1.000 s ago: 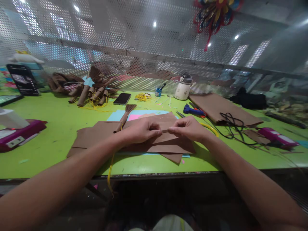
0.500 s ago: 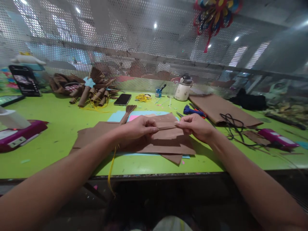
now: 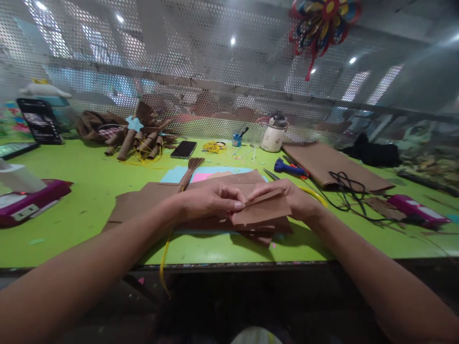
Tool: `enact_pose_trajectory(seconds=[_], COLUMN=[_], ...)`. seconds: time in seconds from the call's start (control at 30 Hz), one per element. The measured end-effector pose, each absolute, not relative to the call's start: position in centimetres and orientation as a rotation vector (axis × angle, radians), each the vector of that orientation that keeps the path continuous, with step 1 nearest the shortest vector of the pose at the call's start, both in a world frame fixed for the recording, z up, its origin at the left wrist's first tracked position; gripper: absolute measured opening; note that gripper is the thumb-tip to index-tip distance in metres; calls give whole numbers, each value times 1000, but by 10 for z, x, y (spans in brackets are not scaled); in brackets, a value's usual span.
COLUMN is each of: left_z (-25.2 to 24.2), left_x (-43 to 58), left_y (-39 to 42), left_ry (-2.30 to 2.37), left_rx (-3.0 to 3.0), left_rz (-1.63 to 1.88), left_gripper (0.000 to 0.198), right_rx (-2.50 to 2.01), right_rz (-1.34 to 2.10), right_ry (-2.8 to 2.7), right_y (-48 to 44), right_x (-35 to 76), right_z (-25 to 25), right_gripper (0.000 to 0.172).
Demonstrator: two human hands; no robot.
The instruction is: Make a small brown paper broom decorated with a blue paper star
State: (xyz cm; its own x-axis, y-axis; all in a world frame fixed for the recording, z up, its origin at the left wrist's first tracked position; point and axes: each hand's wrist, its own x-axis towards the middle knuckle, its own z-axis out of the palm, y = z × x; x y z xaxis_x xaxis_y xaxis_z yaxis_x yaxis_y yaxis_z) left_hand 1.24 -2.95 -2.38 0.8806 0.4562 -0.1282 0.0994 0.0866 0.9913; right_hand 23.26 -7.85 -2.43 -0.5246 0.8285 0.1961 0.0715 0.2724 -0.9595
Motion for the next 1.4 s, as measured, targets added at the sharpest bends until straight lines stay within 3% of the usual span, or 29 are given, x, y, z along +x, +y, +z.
enact_pose_trajectory(seconds=[0.1, 0.4, 0.53, 0.7, 0.93, 1.4], left_z=[-25, -27, -26, -20, -30, -46], left_x=[14, 18, 17, 14, 24, 26], left_y=[-30, -34, -25, -11, -17, -11], left_ry=[402, 373, 572, 763, 718, 605], left_rx=[1443, 1549, 1642, 1779, 2579, 2770], left_rz=[203, 182, 435, 701, 449, 431], left_gripper=[16, 19, 24, 30, 28, 22], right_rx=[-757, -868, -990, -1203, -1219, -1145], right_rz=[1226, 1212, 1164, 1231, 528, 165], right_ry=[-1870, -1756, -1713, -2045, -2505, -2512], right_y=[-81, -83, -78, -73, -67, -62], right_x=[230, 227, 234, 237, 225, 219], right_z=[-22, -24, -25, -23, -31, -47], right_gripper=[15, 16, 19, 23, 19, 15])
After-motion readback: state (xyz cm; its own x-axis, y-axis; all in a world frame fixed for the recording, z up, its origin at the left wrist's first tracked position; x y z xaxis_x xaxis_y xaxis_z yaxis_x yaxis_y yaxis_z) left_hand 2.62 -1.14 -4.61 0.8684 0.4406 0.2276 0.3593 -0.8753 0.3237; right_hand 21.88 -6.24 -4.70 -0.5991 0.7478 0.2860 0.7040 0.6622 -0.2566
